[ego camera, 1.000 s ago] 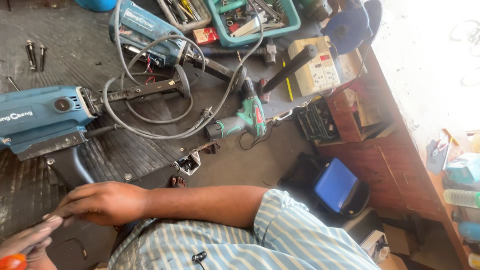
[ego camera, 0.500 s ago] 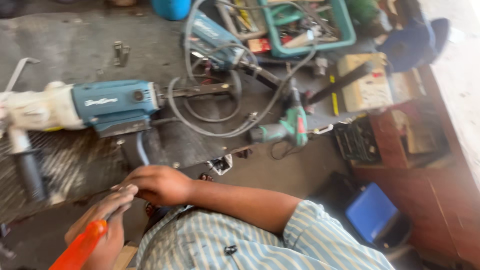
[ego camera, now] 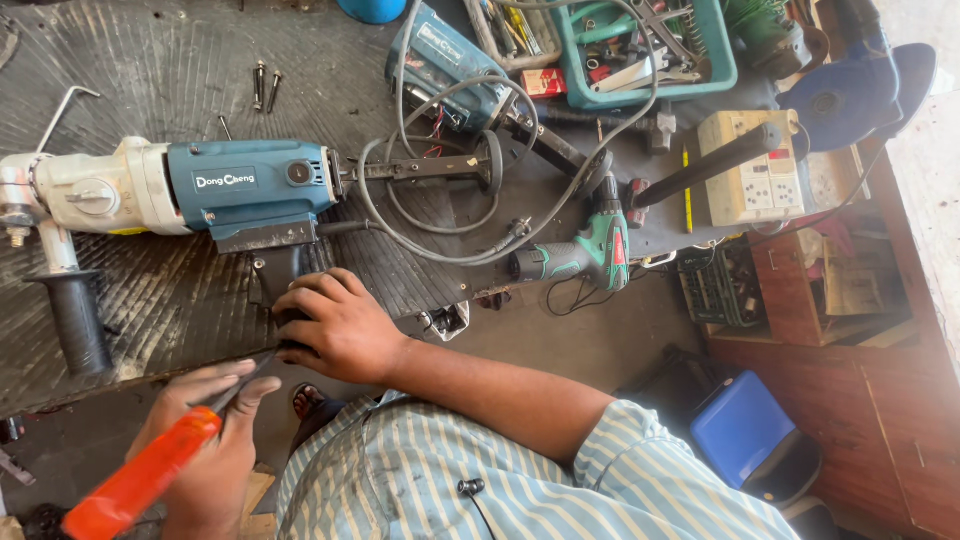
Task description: The person unplugs the power cord of a Dong Cheng electric drill and places it on a cluttered workbench. They use a screwdriver to unscrew the drill's side handle, remove the handle cover, and work on the switch and brush holder assembly, manipulating the exposed wiring and internal component.
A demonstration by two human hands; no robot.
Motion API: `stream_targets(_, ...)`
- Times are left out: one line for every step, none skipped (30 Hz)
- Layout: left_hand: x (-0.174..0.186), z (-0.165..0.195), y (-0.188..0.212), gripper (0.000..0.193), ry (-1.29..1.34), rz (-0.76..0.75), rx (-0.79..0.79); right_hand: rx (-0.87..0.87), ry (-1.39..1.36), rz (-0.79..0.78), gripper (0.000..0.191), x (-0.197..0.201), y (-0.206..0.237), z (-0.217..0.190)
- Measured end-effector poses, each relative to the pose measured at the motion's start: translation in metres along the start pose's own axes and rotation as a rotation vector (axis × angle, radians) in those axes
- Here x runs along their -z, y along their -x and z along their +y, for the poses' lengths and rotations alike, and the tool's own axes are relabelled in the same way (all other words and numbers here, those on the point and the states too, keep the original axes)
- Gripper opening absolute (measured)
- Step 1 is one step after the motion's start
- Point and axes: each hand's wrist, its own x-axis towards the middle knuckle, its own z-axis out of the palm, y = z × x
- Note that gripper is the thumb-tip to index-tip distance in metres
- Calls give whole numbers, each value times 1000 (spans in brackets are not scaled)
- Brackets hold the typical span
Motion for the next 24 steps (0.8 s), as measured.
stream_targets(-4, -1, -2, 25, 132, 11, 18, -13, 13, 3, 22, 0, 1, -1)
stream_targets(-6, -1, -3, 26, 266, 21, 37, -25, 27, 5, 22, 1, 1, -1)
stream_targets(-7, 0, -4, 25, 272, 2, 70, -31, 33, 3, 22, 1, 2, -2)
stream_targets(-6, 1, -4, 26, 276, -18, 105, -39, 37, 1, 21, 0, 2, -2)
stream_targets(-6, 2, -4, 28, 280, -37, 137, -45, 41, 1, 21, 0, 2, -2)
stream_targets(-5, 3, -3, 25, 193, -81, 100, -43, 47, 5, 20, -1, 2, -1)
stream_targets(-5, 4, -3, 23, 107, -124, 63, -41, 53, 8, 19, -1, 2, -1)
stream_targets(-4, 5, -2, 21, 19, -168, 29, -40, 56, 10, 18, -2, 3, 0)
stream_targets(-6, 5, -2, 19, 69, -109, 39, -40, 53, 13, 19, -2, 3, 0)
stream_targets(-7, 5, -2, 17, 117, -47, 50, -37, 48, 14, 20, -3, 3, 1)
stream_targets(-8, 4, -3, 17, 164, 16, 60, -33, 43, 16, 21, -3, 3, 1)
stream_targets(-9, 4, -3, 18, 127, 21, 86, -34, 38, 19, 21, -3, 3, 1)
stream_targets(-9, 2, -5, 20, 90, 26, 110, -34, 35, 23, 21, -4, 3, 1)
stream_targets(-9, 1, -6, 21, 55, 31, 131, -33, 34, 29, 21, -4, 3, 2)
stream_targets(-9, 0, -7, 22, 74, 19, 105, -33, 29, 30, 21, -4, 2, 2)
stream_targets(-7, -2, -7, 23, 93, 7, 80, -33, 22, 30, 21, -4, 2, 3)
stream_targets(-7, -3, -6, 25, 112, -8, 55, -36, 16, 31, 21, -4, 2, 3)
stream_targets(-6, -5, -5, 20, 104, -11, 33, -37, 17, 30, 22, -4, 2, 4)
stream_targets(-7, -7, -4, 16, 96, -14, 13, -38, 17, 26, 23, -3, 2, 4)
stream_targets(-8, -8, -2, 12, 88, -15, -7, -37, 17, 22, 24, -4, 2, 5)
stream_targets(-9, -11, -1, 14, 89, 43, -31, -43, 12, 31, 22, -5, 2, 5)
stream_targets(-10, -14, 0, 18, 88, 99, -54, -51, 6, 39, 20, -6, 2, 5)
stream_targets(-10, -16, 2, 22, 88, 155, -75, -59, -2, 45, 18, -8, 3, 6)
stream_targets(-9, -19, 3, 19, 87, 200, -87, -53, -22, 61, 18, -10, 4, 6)
